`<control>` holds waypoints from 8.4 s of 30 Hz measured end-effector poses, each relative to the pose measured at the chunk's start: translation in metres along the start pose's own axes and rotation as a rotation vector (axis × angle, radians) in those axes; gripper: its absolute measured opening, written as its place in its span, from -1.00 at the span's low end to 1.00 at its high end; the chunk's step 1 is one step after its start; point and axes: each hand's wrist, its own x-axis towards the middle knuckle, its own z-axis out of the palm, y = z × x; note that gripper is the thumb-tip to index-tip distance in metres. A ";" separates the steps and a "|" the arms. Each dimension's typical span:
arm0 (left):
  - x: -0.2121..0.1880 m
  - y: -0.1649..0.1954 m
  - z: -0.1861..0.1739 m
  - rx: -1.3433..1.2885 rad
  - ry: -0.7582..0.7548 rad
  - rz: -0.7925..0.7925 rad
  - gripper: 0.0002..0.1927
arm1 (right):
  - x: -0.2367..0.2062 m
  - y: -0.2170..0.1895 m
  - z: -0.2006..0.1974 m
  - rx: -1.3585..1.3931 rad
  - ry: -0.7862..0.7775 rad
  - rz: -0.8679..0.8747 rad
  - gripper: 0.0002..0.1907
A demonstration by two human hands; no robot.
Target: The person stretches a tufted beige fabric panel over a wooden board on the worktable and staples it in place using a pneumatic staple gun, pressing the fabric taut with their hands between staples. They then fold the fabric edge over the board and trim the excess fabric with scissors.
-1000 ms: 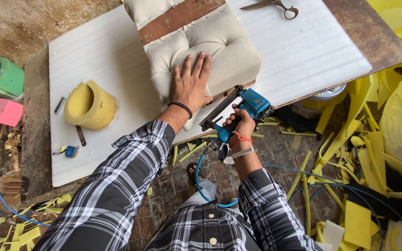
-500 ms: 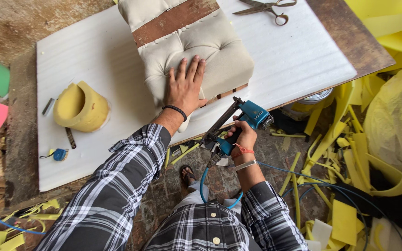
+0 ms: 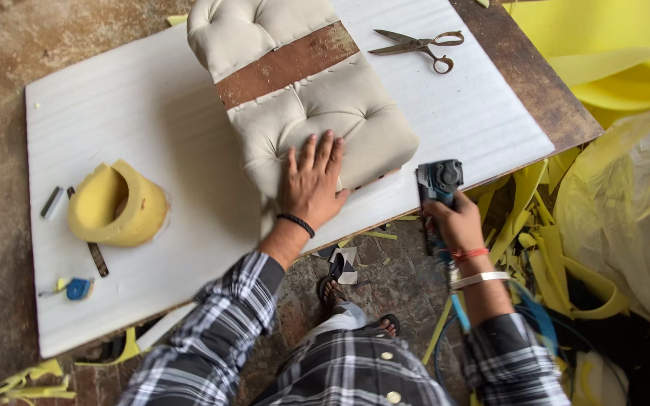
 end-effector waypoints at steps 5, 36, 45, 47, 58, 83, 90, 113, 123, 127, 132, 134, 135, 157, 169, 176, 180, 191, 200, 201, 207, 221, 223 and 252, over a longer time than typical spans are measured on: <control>-0.011 -0.002 0.009 -0.330 0.309 0.031 -0.30 | 0.017 -0.004 -0.016 -0.202 -0.030 -0.115 -0.45; -0.006 0.006 0.031 -0.183 0.604 -0.531 -0.73 | 0.216 -0.119 0.053 -0.632 -0.596 -0.434 -0.51; -0.073 -0.078 0.048 -1.125 0.636 -1.149 -0.10 | 0.129 -0.129 0.135 -0.808 -0.491 -0.920 0.16; -0.072 -0.105 0.052 -1.370 0.566 -1.107 -0.03 | 0.131 -0.121 0.137 -0.704 -0.453 -0.898 0.17; -0.016 -0.158 0.080 -2.042 0.582 -1.003 -0.14 | 0.127 -0.170 0.143 -0.560 -0.406 -0.109 -0.15; -0.014 -0.038 -0.061 -0.352 0.354 -0.410 -0.42 | 0.095 -0.097 0.129 0.086 -0.865 -0.120 -0.49; -0.135 -0.004 -0.022 -0.342 0.459 -0.445 -0.31 | 0.027 -0.105 0.097 -0.051 -0.700 -0.511 -0.50; -0.054 -0.026 -0.119 -0.673 0.513 0.347 -0.98 | -0.112 -0.094 0.164 -0.177 0.162 -0.957 -0.52; -0.083 -0.035 -0.105 -0.200 0.607 0.723 -0.59 | -0.141 -0.096 0.095 -0.424 -0.107 -1.094 -0.49; -0.073 -0.045 -0.082 -0.259 0.485 0.750 -0.70 | -0.139 -0.109 0.086 -0.642 -0.162 -1.136 -0.48; -0.068 -0.057 -0.061 -0.360 0.391 0.786 -0.82 | -0.140 -0.099 0.083 -0.702 -0.224 -1.134 -0.43; -0.068 -0.058 -0.058 -0.390 0.397 0.834 -0.87 | -0.144 -0.091 0.086 -0.699 -0.246 -1.111 -0.43; -0.069 -0.057 -0.058 -0.383 0.397 0.838 -0.87 | -0.146 -0.088 0.087 -0.696 -0.262 -1.104 -0.42; -0.092 -0.047 -0.042 -0.264 0.368 0.500 -0.60 | 0.114 -0.046 0.005 -1.099 0.026 -0.507 -0.37; -0.101 -0.062 -0.045 -0.261 0.353 0.376 -0.65 | 0.212 -0.049 0.021 -1.293 -0.243 -0.141 0.13; -0.095 -0.063 -0.026 -0.299 0.367 0.478 -0.70 | 0.045 -0.046 -0.011 -0.570 -0.133 -0.060 -0.68; -0.098 -0.056 -0.019 -0.306 0.402 0.510 -0.67 | -0.097 -0.065 0.004 -0.237 -0.126 -0.222 -0.83; -0.093 -0.034 -0.041 -0.382 0.288 0.570 -0.73 | -0.150 -0.106 0.123 -0.503 0.046 -0.414 -0.75; -0.094 -0.032 -0.036 -0.350 0.251 0.596 -0.83 | -0.156 -0.111 0.113 -0.669 0.065 -0.356 -0.70; -0.094 -0.033 -0.035 -0.349 0.270 0.611 -0.83 | -0.158 -0.107 0.115 -0.656 0.072 -0.399 -0.70; -0.096 -0.037 -0.023 -0.329 0.377 0.666 -0.75 | -0.163 -0.088 0.114 -0.460 0.065 -0.247 -0.67; -0.091 0.043 -0.040 -0.622 0.711 0.409 -0.87 | -0.176 -0.058 0.058 0.176 0.054 -0.254 -0.78; -0.088 0.060 -0.039 -0.615 0.699 0.414 -0.86 | -0.172 -0.057 0.056 0.153 0.061 -0.240 -0.85; -0.142 -0.029 -0.007 -0.694 0.424 0.520 -0.77 | -0.185 -0.067 0.083 -0.146 0.037 -0.406 -0.69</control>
